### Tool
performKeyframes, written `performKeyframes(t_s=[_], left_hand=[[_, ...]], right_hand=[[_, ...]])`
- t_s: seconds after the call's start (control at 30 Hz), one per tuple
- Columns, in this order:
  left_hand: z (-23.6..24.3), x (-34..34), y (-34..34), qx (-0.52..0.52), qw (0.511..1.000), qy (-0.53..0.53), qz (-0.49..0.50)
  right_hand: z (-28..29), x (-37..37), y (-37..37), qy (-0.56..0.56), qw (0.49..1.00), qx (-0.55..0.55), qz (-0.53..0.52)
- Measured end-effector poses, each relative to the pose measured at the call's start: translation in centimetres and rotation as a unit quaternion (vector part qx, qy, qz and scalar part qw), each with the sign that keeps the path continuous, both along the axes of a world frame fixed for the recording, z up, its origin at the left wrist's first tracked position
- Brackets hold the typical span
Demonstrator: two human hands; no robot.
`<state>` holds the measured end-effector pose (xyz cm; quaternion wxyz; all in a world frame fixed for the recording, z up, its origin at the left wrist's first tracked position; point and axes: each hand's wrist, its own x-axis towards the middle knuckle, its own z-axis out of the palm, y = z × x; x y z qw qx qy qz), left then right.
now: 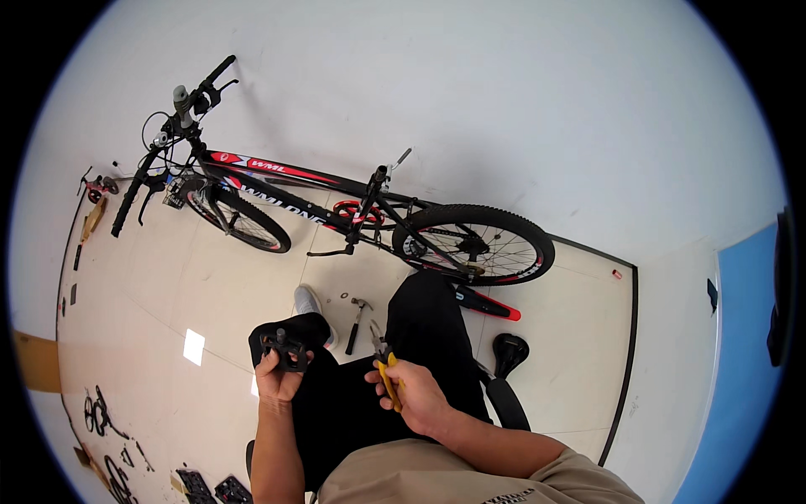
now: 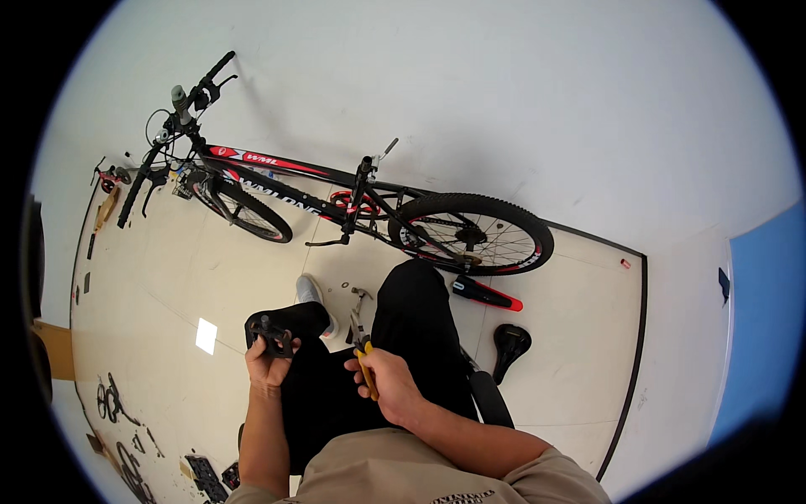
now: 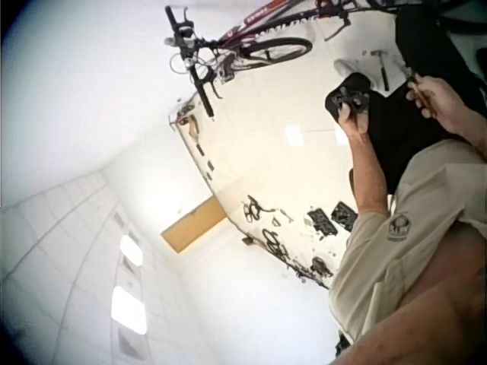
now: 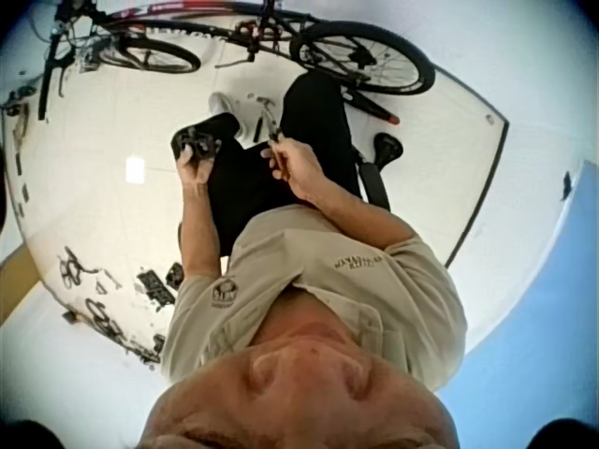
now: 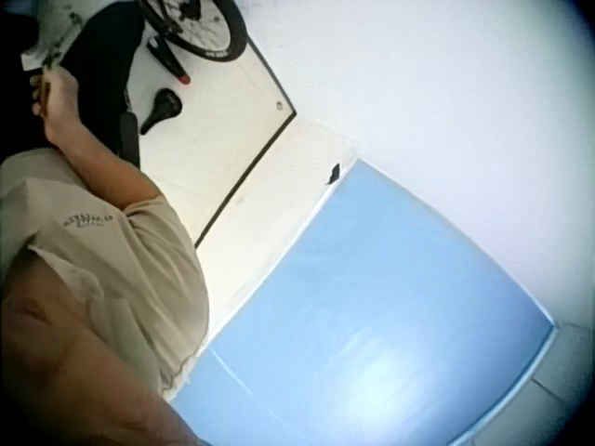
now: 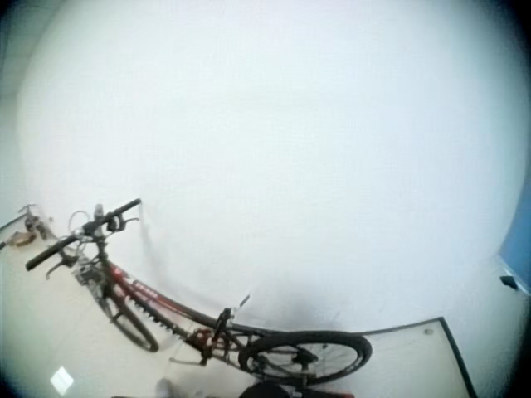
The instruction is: The person uses a hammer to tap a bicycle pedal while seated, then switches to pliers to adjust the pedal mechanism. The bicycle is positioned nearby on the floor.
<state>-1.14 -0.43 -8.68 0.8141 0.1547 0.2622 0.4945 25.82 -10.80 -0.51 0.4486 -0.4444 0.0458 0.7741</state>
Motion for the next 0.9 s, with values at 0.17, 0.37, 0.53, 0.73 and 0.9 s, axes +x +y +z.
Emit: performKeyframes(t_s=[0.17, 0.37, 0.53, 0.73, 0.9], left_hand=[[0.4, 0.5, 0.3, 0.012, 1.000, -0.020, -0.008], [1.1, 0.3, -0.1, -0.034, 0.998, -0.016, 0.049], [0.3, 1.2, 0.9, -0.032, 0.999, -0.020, 0.026], [0.3, 0.6, 0.6, -0.053, 0.997, 0.000, 0.049], [0.4, 0.8, 0.8, -0.031, 0.999, 0.008, 0.039]], right_hand=[[1.0, 3.1, 1.1, -0.153, 0.978, 0.119, -0.075], [5.7, 9.7, 4.2, -0.340, 0.904, 0.140, -0.216], [0.4, 19.5, 3.2, -0.237, 0.952, -0.004, -0.195], [1.4, 24.9, 6.6, -0.495, 0.817, 0.047, -0.293], [1.7, 26.5, 10.2, -0.753, 0.448, 0.132, -0.464]])
